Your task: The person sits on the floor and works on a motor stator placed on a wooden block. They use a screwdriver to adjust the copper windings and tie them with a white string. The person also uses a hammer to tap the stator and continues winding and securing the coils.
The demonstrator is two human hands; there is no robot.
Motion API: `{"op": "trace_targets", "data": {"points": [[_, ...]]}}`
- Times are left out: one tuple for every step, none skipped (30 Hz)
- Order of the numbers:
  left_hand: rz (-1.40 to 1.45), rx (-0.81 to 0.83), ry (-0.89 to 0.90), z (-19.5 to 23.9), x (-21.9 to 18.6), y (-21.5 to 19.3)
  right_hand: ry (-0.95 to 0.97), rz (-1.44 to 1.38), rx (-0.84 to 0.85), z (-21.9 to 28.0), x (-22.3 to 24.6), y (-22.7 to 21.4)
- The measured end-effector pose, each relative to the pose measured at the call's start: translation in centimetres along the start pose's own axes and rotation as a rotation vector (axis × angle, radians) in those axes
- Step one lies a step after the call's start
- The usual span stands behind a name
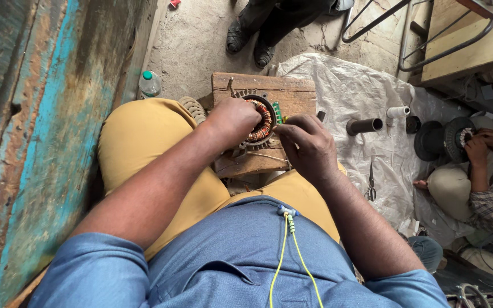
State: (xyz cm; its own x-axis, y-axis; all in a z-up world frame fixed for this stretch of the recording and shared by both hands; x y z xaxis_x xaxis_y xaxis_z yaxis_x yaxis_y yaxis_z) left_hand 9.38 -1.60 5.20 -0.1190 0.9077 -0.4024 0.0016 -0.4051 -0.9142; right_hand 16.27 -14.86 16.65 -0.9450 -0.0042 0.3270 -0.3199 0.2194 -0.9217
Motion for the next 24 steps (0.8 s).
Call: {"op": "trace_targets", "data": {"points": [[-0.003,0.040,-0.027,-0.5,0.0,0.3,0.008,-0.003,0.006,0.1,0.1,0.0],[-0.006,0.080,-0.055,-0.9,-0.1,0.5,0.016,-0.006,0.011,0.3,0.1,-0.1],[-0.009,0.121,-0.082,-1.1,-0.1,0.7,0.026,-0.010,0.017,0.6,0.2,-0.2],[0.003,0.135,-0.098,-1.3,0.0,0.8,0.049,-0.038,0.012,0.9,0.2,-0.3],[0.013,0.151,-0.110,-1.4,0.1,0.8,0.075,-0.067,0.003,1.4,0.2,-0.4],[0.022,0.168,-0.122,-1.6,0.2,0.7,0.101,-0.095,-0.006,1.8,0.1,-0.6],[0.022,0.169,-0.136,-1.6,0.2,0.6,0.133,-0.147,-0.001,2.3,0.0,-0.6],[0.021,0.169,-0.150,-1.7,0.2,0.4,0.165,-0.198,0.004,2.8,-0.1,-0.6],[0.021,0.171,-0.166,-1.7,0.2,0.2,0.196,-0.252,0.010,3.2,-0.3,-0.5],[0.010,0.180,-0.153,-1.8,0.1,-0.1,0.239,-0.241,0.032,3.5,-0.5,-0.3],[0.002,0.191,-0.141,-1.9,-0.1,-0.2,0.284,-0.232,0.057,3.9,-0.8,-0.1],[-0.006,0.202,-0.128,-2.0,-0.4,-0.4,0.328,-0.222,0.083,4.4,-1.1,0.1],[-0.008,0.225,-0.129,-2.0,-0.6,-0.4,0.344,-0.224,0.093,4.8,-1.3,0.2],[-0.010,0.248,-0.130,-2.0,-0.7,-0.5,0.360,-0.226,0.104,5.2,-1.5,0.3],[-0.012,0.269,-0.132,-2.1,-0.8,-0.7,0.373,-0.227,0.114,5.4,-1.7,0.3],[-0.001,0.242,-0.108,-2.2,-1.0,-1.1,0.356,-0.239,0.099,5.5,-1.9,0.3],[0.012,0.217,-0.083,-2.1,-1.2,-1.4,0.340,-0.251,0.085,5.6,-2.0,0.2],[0.026,0.192,-0.059,-2.1,-1.4,-1.7,0.324,-0.264,0.071,5.6,-2.0,0.2],[0.038,0.206,-0.066,-2.0,-1.4,-1.8,0.323,-0.261,0.056,5.6,-2.1,0.2],[0.050,0.219,-0.073,-2.0,-1.4,-1.8,0.322,-0.258,0.042,5.6,-2.2,0.1],[0.060,0.231,-0.083,-1.9,-1.1,-2.1,0.317,-0.257,0.026,5.3,-2.3,0.1],[0.103,0.209,-0.082,-1.8,-0.8,-2.4,0.304,-0.272,0.013,5.0,-2.4,0.2],[0.150,0.189,-0.081,-1.6,-0.8,-2.6,0.293,-0.288,0.003,4.8,-2.4,0.1],[0.197,0.168,-0.080,-1.4,-0.7,-2.9,0.283,-0.303,-0.007,4.5,-2.5,0.1]]}}
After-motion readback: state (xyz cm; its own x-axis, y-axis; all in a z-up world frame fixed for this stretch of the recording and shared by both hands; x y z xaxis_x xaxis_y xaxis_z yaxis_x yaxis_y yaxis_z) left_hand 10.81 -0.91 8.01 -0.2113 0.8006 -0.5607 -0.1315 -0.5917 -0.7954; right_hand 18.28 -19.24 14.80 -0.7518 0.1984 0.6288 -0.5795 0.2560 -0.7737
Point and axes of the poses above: each hand's wrist, its own z-axis away from the middle knuckle, its own y-axis out of the palm, x = y × z, the point moved 5 cm from there along -z, towards the middle knuckle, and after that the axes turned 5 degrees about x, right-handed, at the moved point
